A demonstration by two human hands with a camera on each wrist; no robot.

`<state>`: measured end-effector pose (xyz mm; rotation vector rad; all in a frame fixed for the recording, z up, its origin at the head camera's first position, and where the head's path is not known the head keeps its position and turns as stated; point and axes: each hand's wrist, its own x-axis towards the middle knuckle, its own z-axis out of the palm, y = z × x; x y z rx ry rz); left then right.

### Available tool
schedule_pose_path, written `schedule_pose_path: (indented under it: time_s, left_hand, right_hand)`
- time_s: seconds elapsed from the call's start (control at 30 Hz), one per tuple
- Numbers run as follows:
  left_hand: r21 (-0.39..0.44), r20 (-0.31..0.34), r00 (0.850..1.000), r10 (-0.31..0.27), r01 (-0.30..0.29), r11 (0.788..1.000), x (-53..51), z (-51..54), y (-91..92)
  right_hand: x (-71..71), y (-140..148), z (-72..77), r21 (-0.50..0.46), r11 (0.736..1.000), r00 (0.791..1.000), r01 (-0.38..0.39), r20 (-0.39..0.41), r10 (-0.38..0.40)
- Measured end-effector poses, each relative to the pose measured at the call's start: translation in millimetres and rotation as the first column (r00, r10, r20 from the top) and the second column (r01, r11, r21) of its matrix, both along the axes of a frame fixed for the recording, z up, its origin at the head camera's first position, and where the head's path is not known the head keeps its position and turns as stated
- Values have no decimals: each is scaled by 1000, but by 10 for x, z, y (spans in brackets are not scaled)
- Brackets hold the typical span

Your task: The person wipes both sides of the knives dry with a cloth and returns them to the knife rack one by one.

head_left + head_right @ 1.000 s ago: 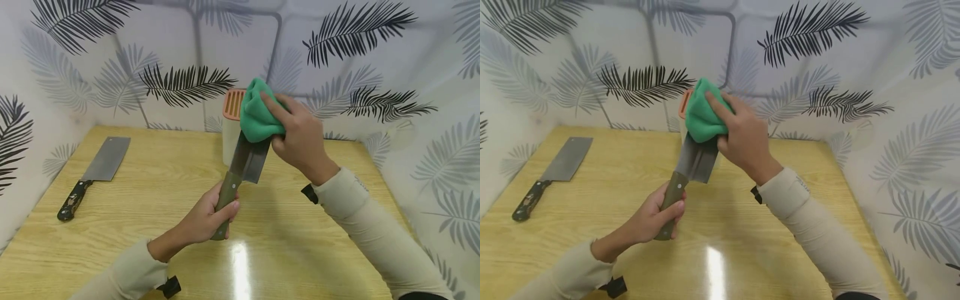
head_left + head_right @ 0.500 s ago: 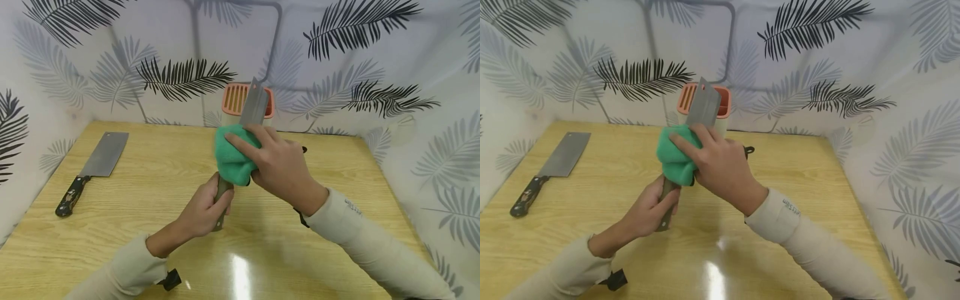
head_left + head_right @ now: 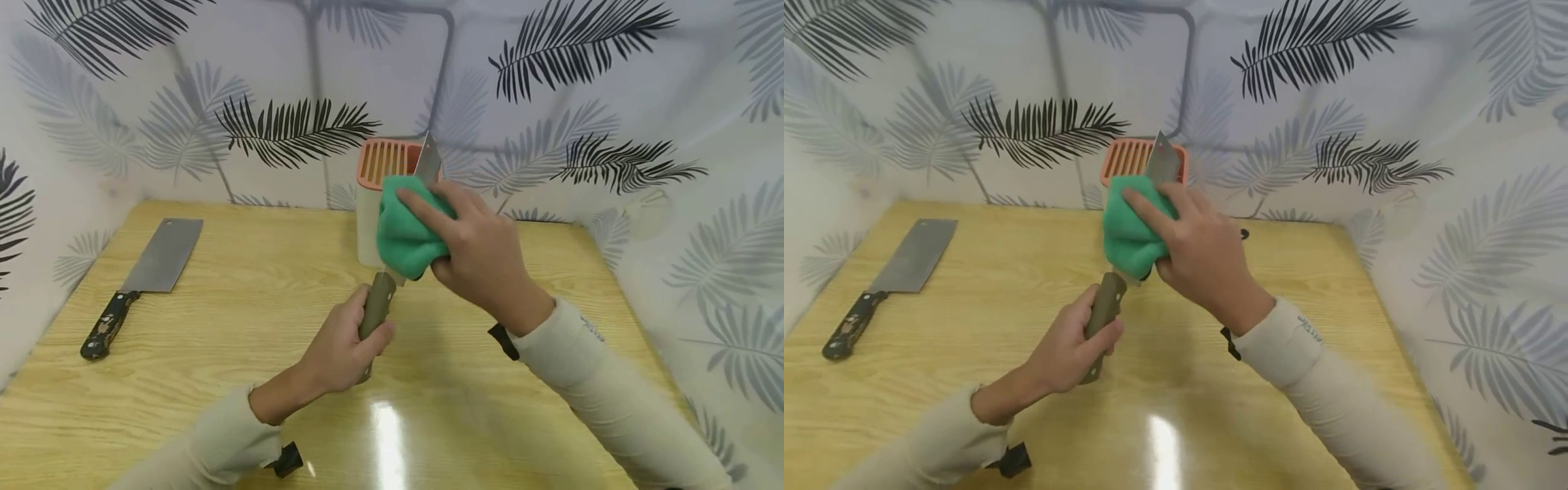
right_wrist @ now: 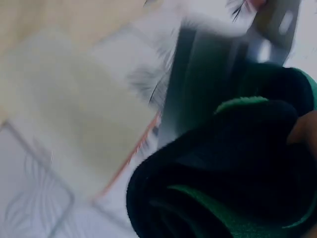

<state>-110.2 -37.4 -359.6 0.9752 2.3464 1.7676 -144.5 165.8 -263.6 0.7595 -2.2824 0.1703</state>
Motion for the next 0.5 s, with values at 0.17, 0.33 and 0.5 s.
schedule_pose_path:
  time_s: [0.17,0.33,0.5]
  left_hand:
    - [-3,-15,1000,-22,22,1000,-36,14,-23]
    - [-2,24,998,-56,56,998,-37,15,-28]
    - [-21,4,997,-73,73,997,-7,5,-12]
  right_hand:
    - [274,-143,-154,54,997,998,-63,18,62]
    - [244,-153,-124,96,995,1000,-28,-5,28]
    - [169,-89,9,52,998,999,31,8,-31]
